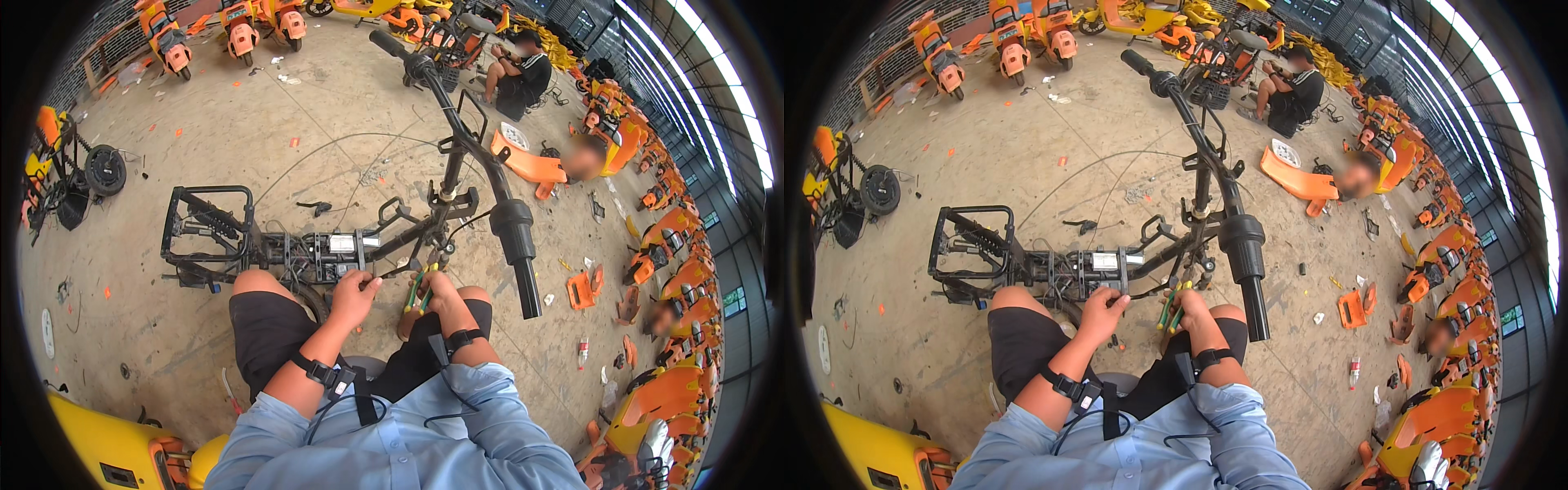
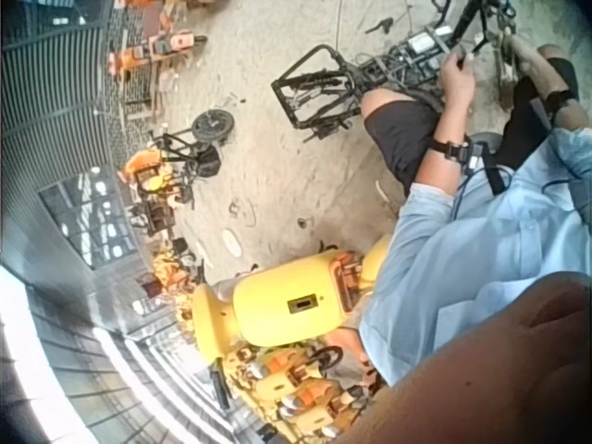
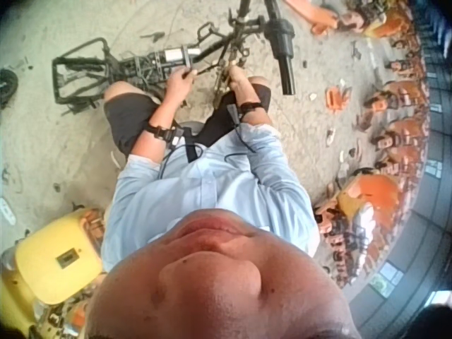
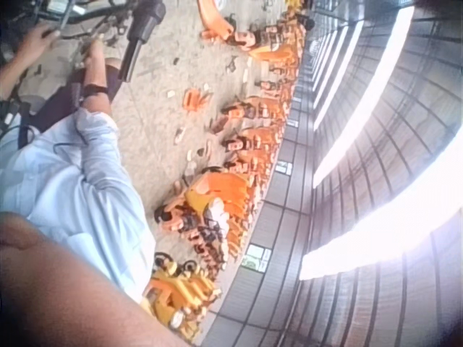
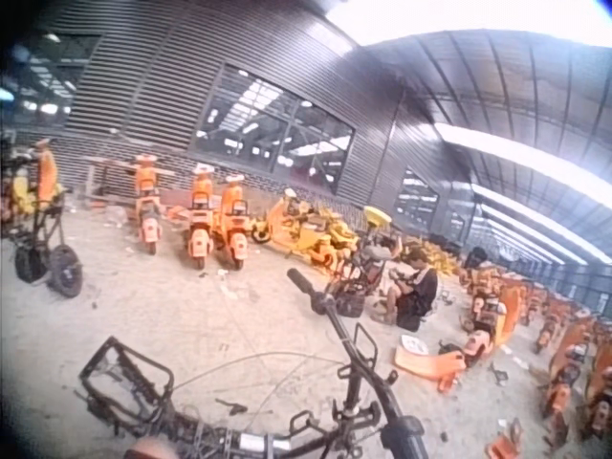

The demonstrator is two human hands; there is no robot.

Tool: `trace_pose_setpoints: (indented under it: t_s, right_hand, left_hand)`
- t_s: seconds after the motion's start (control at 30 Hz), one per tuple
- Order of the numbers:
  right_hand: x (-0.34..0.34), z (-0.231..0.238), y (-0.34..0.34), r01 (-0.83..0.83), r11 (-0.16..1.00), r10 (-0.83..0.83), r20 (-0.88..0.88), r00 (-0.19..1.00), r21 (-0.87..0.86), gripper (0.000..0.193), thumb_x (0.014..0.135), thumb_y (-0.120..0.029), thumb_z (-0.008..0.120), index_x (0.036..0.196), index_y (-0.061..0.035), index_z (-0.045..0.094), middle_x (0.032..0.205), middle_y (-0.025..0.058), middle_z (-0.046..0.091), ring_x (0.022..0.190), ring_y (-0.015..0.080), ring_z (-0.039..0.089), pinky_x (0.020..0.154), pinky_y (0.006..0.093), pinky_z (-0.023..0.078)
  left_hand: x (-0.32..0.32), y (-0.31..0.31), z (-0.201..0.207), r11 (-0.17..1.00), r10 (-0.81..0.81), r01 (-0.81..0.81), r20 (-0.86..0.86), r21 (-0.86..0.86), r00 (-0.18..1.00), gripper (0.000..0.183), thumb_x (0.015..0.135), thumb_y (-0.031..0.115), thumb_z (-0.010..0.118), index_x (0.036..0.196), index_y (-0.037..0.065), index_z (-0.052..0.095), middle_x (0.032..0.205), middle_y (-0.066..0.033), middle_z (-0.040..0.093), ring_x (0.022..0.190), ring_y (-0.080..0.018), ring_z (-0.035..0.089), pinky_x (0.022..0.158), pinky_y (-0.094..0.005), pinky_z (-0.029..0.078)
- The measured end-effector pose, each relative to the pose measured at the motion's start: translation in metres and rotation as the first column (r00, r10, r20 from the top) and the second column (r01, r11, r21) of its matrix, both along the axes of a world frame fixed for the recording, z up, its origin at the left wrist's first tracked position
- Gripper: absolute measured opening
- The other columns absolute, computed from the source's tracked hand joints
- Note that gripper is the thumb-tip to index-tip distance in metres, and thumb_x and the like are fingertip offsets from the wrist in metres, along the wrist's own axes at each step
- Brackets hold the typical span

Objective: The person uses pliers to cut or manipulate cables on the handlebar of a scooter frame and then works on electrical connectors inside the frame while sitting.

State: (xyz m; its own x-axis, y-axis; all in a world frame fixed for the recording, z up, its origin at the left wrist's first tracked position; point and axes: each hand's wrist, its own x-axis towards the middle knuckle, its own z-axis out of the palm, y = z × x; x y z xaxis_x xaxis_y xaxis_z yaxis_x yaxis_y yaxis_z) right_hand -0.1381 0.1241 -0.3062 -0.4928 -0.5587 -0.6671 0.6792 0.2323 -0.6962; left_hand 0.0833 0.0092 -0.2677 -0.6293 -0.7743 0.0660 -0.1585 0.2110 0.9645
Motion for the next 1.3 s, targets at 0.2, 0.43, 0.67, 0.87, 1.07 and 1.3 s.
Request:
trace_pose_setpoints:
  t_s: [0.2, 0.43, 0.67, 0.87, 1.07, 1.3]
  right_hand:
    - [-0.005, -0.021, 0.001, -0.131, 0.991, 0.13, -0.02, 0.991, -0.033, 0.045, 0.072, 0.014, 0.048, 0.115, 0.009, 0.059, 0.111, 0.0187, 0.067, 0.087, 0.0315, 0.065, 0.078, 0.0365, 0.054]
    - [0.009, 0.041, -0.008, -0.184, 0.904, 0.206, 0.017, 0.978, -0.386, 0.049, 0.077, 0.015, 0.045, 0.126, 0.0105, 0.048, 0.125, 0.0271, 0.06, 0.113, 0.0401, 0.062, 0.1, 0.0509, 0.052]
    - [-0.021, 0.088, -0.045, -0.284, 0.825, 0.332, 0.012, 0.943, -0.489, 0.05, 0.075, 0.013, 0.039, 0.124, 0.0187, 0.046, 0.133, 0.0331, 0.053, 0.121, 0.0447, 0.057, 0.105, 0.0487, 0.05]
    - [-0.046, 0.115, -0.061, -0.24, 0.927, 0.247, -0.013, 0.969, -0.288, 0.03, 0.088, 0.01, 0.049, 0.117, 0.0195, 0.05, 0.123, 0.0295, 0.06, 0.109, 0.0412, 0.064, 0.094, 0.0397, 0.058]
    - [-0.075, 0.123, -0.061, -0.417, 0.866, 0.419, -0.053, 0.906, -0.277, 0.06, 0.066, 0.013, 0.045, 0.125, 0.0089, 0.05, 0.132, 0.0332, 0.055, 0.124, 0.0453, 0.055, 0.103, 0.0441, 0.052]
    - [-0.118, 0.102, -0.049, -0.5, 0.77, 0.538, -0.018, 0.843, -0.397, 0.063, 0.071, 0.011, 0.046, 0.134, 0.012, 0.044, 0.135, 0.0359, 0.051, 0.124, 0.0499, 0.053, 0.106, 0.0481, 0.048]
  left_hand:
    - [-0.016, -0.004, -0.004, 0.991, 0.011, -0.013, -0.016, -0.135, 1.0, 0.025, 0.087, 0.022, 0.073, 0.088, -0.002, 0.068, 0.083, -0.0141, 0.061, 0.075, -0.0299, 0.062, 0.068, -0.0382, 0.049]
    - [-0.005, -0.003, -0.002, 0.997, -0.012, 0.014, 0.016, -0.074, 1.0, 0.026, 0.089, 0.022, 0.073, 0.09, -0.003, 0.065, 0.082, -0.0128, 0.056, 0.077, -0.0277, 0.058, 0.069, -0.04, 0.046]
    - [-0.003, -0.005, -0.005, 0.994, 0.022, -0.028, -0.055, -0.109, 0.998, 0.028, 0.09, 0.021, 0.073, 0.091, -0.006, 0.065, 0.084, -0.0128, 0.058, 0.072, -0.0251, 0.061, 0.068, -0.0362, 0.049]
    - [-0.009, -0.01, -0.004, 0.994, 0.072, -0.076, -0.052, -0.075, 0.996, 0.026, 0.086, 0.021, 0.076, 0.09, -0.004, 0.067, 0.084, -0.0145, 0.061, 0.072, -0.0284, 0.063, 0.066, -0.0371, 0.05]
    - [-0.007, -0.013, 0.001, 0.997, 0.031, -0.034, -0.05, -0.068, 0.998, 0.028, 0.089, 0.022, 0.073, 0.091, -0.004, 0.066, 0.085, -0.0128, 0.057, 0.076, -0.0276, 0.06, 0.069, -0.0392, 0.049]
    - [0.009, -0.002, -0.001, 0.999, 0.035, -0.036, -0.03, -0.038, 0.999, 0.025, 0.09, 0.018, 0.073, 0.089, -0.006, 0.064, 0.084, -0.0114, 0.056, 0.071, -0.0226, 0.057, 0.067, -0.036, 0.047]
